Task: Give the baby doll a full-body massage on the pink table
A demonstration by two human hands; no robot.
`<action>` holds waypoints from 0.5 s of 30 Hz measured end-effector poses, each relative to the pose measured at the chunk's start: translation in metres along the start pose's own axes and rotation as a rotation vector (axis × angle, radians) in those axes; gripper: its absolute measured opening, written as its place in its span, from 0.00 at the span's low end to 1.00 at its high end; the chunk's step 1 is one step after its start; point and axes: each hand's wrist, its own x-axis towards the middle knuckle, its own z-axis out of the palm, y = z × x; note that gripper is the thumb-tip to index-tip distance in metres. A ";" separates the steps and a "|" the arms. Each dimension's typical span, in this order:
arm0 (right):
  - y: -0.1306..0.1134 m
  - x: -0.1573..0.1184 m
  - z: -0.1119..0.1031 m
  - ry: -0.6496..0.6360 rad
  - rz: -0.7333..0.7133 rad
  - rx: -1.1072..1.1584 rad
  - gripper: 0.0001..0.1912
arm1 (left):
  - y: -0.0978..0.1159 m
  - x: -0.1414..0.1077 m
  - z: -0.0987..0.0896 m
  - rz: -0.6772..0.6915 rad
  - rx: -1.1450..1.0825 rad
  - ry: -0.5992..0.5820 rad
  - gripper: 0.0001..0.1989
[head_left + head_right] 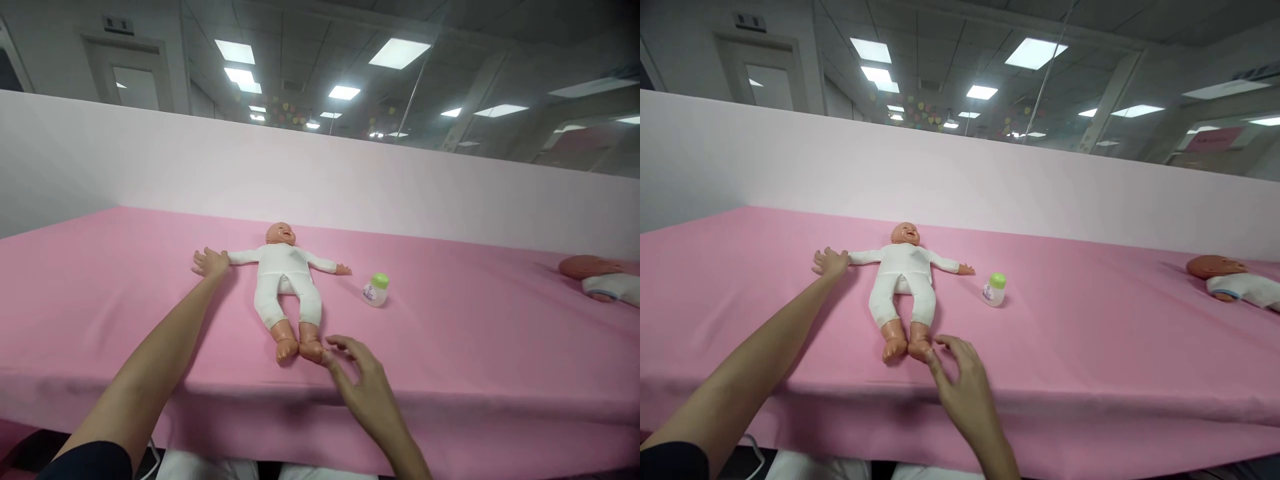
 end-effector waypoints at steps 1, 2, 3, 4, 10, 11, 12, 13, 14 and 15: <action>-0.002 0.013 -0.009 -0.006 0.047 0.073 0.18 | 0.009 -0.007 0.002 0.054 0.055 -0.016 0.28; -0.003 0.030 -0.017 -0.008 0.099 0.173 0.18 | 0.019 -0.015 0.005 0.130 0.115 -0.057 0.31; -0.003 0.049 -0.023 -0.012 0.149 0.288 0.19 | 0.031 -0.025 0.010 0.215 0.169 -0.121 0.34; -0.003 0.071 -0.026 -0.020 0.207 0.410 0.18 | 0.042 -0.036 0.015 0.299 0.208 -0.199 0.36; 0.016 0.185 0.022 -0.053 0.554 0.686 0.04 | 0.090 -0.092 0.060 0.479 0.373 -0.655 0.46; 0.019 0.196 0.034 -0.075 0.580 0.685 0.04 | 0.091 -0.097 0.066 0.504 0.427 -0.700 0.46; 0.022 0.205 0.045 -0.091 0.589 0.683 0.04 | 0.089 -0.099 0.071 0.531 0.476 -0.735 0.47; 0.024 0.213 0.054 -0.098 0.585 0.681 0.04 | 0.087 -0.100 0.074 0.558 0.511 -0.763 0.46; 0.026 0.219 0.063 -0.100 0.571 0.679 0.03 | 0.083 -0.099 0.076 0.580 0.532 -0.781 0.46; 0.028 0.225 0.069 -0.101 0.554 0.677 0.03 | 0.078 -0.098 0.077 0.599 0.538 -0.795 0.47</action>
